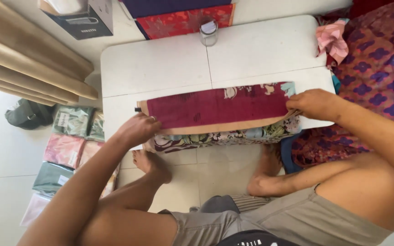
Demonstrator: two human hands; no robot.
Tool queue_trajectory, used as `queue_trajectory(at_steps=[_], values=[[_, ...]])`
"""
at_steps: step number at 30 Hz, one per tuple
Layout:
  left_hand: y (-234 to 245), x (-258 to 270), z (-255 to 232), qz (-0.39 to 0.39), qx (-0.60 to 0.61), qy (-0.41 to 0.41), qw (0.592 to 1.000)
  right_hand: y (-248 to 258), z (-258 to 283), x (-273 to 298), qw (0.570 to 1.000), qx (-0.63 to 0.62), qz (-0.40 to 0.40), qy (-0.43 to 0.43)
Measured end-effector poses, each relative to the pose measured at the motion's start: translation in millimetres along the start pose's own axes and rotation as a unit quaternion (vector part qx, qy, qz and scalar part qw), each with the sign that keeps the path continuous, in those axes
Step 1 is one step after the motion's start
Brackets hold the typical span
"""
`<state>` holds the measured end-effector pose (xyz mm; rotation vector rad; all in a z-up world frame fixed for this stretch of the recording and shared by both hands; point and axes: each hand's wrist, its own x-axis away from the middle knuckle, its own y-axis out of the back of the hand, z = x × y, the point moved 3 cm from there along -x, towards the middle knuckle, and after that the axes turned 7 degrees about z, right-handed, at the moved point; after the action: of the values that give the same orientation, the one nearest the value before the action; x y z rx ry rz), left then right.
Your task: A person cleans a patterned scarf with a lint roller and then folds it on a small table.
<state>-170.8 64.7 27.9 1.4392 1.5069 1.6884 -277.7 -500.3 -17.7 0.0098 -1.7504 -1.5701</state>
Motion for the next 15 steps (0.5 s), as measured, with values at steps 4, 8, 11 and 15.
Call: queue_trajectory(at_steps=[4,8,11,15], values=[[-19,5,-6,0.034,-0.045,-0.023,0.998,1,16,2,0.999,-0.009,0.036,-0.001],[-58,5,19,-0.008,-0.009,-0.038,0.999,-6,23,5,0.997,0.02,0.07,-0.007],[-70,3,22,0.001,-0.032,-0.047,0.998,-12,26,7,0.996,0.032,0.076,-0.021],[-66,0,14,0.066,-0.027,-0.036,0.997,-18,25,3,0.995,0.031,0.098,-0.01]])
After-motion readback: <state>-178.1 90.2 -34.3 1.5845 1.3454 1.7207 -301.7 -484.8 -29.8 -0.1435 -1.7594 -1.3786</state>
